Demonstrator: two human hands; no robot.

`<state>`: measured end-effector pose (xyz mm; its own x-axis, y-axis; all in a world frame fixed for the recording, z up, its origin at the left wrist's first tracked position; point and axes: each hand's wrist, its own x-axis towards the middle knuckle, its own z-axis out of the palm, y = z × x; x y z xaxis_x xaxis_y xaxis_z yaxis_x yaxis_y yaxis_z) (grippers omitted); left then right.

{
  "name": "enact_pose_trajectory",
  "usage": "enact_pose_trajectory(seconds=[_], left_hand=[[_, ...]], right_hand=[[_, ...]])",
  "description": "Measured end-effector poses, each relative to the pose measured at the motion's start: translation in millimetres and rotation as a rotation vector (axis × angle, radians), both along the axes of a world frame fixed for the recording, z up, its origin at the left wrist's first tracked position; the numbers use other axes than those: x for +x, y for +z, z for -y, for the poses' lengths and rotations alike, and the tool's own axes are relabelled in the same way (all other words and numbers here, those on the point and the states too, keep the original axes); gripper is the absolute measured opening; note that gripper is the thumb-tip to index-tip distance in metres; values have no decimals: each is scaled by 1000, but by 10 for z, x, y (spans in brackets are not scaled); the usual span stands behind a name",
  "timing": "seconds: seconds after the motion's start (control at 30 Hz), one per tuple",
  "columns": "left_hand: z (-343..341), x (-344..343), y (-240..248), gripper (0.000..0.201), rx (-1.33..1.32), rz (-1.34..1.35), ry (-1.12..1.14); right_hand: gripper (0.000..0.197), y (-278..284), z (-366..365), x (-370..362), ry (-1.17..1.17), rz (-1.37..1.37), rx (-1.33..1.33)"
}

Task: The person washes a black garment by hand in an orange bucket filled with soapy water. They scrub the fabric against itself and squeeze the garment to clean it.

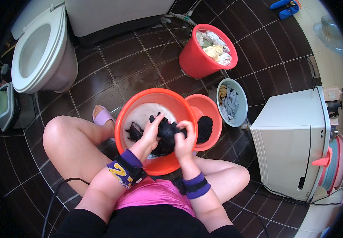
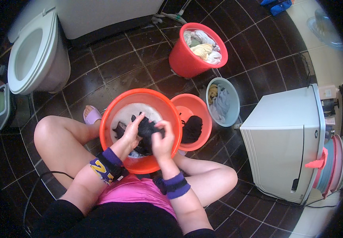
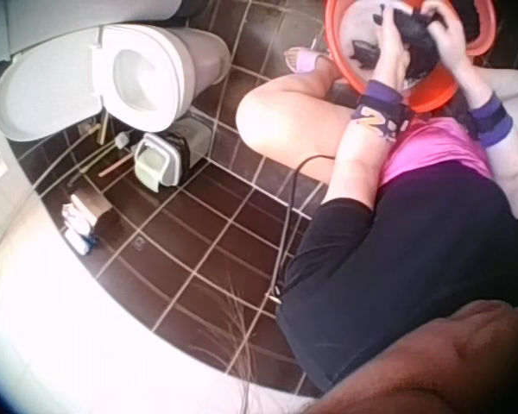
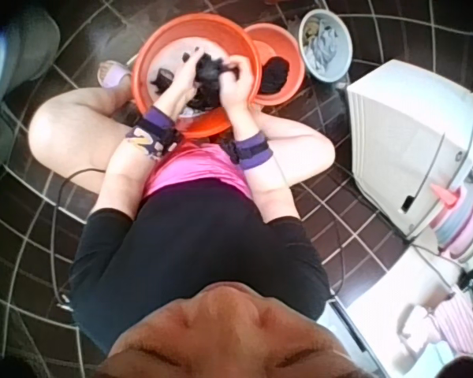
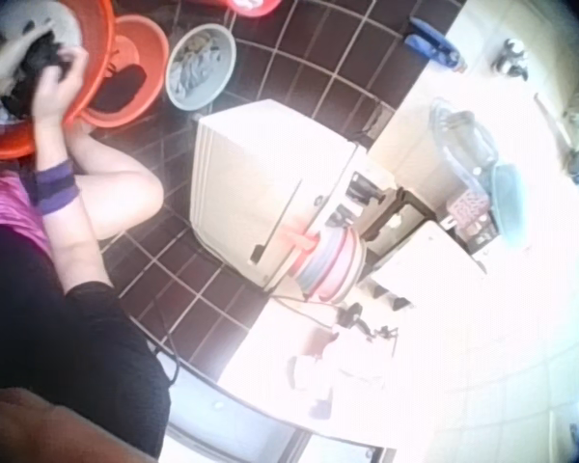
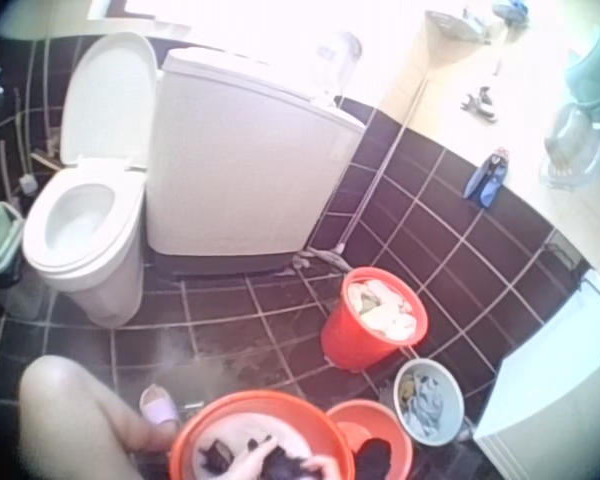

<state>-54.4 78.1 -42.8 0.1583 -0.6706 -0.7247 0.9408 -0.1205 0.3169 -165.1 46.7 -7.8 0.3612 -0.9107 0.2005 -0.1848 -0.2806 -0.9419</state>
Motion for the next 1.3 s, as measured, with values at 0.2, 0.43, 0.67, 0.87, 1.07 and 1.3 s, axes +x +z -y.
enact_pose_trajectory(seconds=[0.2, 0.43, 0.67, 0.87, 1.07, 1.3], left_hand=[[-52, -95, -578, 43, 67, 0, -40], [-160, -183, -714, 24, -224, -223, 11], [-102, -258, -309, 19, -14, -58, -91], [-128, -231, -201, 21, -3, 6, -59], [-52, 45, -31, 32, 74, -50, -161], [-150, 107, 93, 47, -252, 522, -363]], right_hand=[[28, -22, -226, 281, 128, -380, -382], [21, 13, -193, 318, 5, -407, -291], [19, -231, 62, 119, -121, -470, -191], [16, -163, -88, 116, -115, -390, -194], [38, -602, 228, -273, -189, -41, 253], [30, -553, 220, -604, -251, 196, 455]])
